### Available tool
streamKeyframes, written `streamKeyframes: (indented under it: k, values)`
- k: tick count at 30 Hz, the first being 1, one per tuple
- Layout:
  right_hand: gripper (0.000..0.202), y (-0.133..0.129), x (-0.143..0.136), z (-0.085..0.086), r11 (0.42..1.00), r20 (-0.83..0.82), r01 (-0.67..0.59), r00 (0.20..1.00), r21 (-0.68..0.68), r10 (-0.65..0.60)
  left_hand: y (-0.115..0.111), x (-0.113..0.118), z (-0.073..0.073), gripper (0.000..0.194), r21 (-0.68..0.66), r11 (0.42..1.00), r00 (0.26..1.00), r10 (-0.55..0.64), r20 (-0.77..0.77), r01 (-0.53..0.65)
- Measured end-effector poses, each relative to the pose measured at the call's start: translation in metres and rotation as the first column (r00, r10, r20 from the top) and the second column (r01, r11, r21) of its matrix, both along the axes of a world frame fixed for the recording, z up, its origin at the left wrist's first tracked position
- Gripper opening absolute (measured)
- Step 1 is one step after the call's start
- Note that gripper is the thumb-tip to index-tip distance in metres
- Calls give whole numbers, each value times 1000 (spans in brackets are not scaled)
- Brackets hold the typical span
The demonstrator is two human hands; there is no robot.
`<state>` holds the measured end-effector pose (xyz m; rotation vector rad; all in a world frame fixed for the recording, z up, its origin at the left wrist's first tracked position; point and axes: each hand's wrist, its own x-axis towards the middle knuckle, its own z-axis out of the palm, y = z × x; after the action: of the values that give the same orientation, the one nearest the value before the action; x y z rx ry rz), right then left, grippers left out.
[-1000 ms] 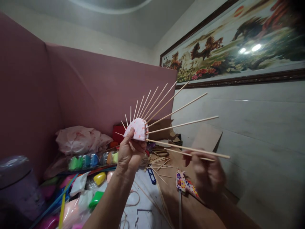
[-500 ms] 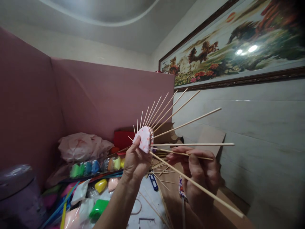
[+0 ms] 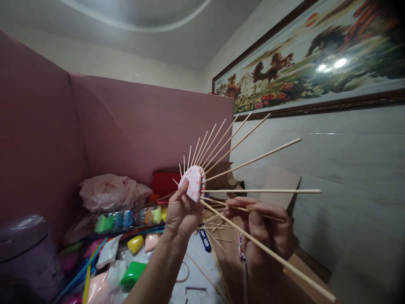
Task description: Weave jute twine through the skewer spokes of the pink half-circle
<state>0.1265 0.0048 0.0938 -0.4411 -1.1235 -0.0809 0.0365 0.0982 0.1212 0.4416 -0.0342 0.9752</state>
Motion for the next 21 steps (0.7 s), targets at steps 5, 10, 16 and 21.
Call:
streamKeyframes:
  k: [5, 10, 16, 21]
  values:
    - [15, 0, -1, -2, 1000, 39, -24, 999, -10, 25, 2, -1, -1, 27, -11, 1000, 1000, -13, 11, 13]
    - [19, 7, 9, -10, 999, 165, -24, 986, 29, 19, 3, -1, -1, 29, -35, 999, 999, -39, 34, 41]
    - [28, 7, 27, -18, 995, 427, 34, 902, 90, -69, 8, -1, -5, 27, -61, 997, 998, -37, 47, 40]
    - [37, 4, 39, -27, 983, 599, 166, 780, 79, -180, 9, 0, -5, 26, -66, 997, 997, -47, 55, 50]
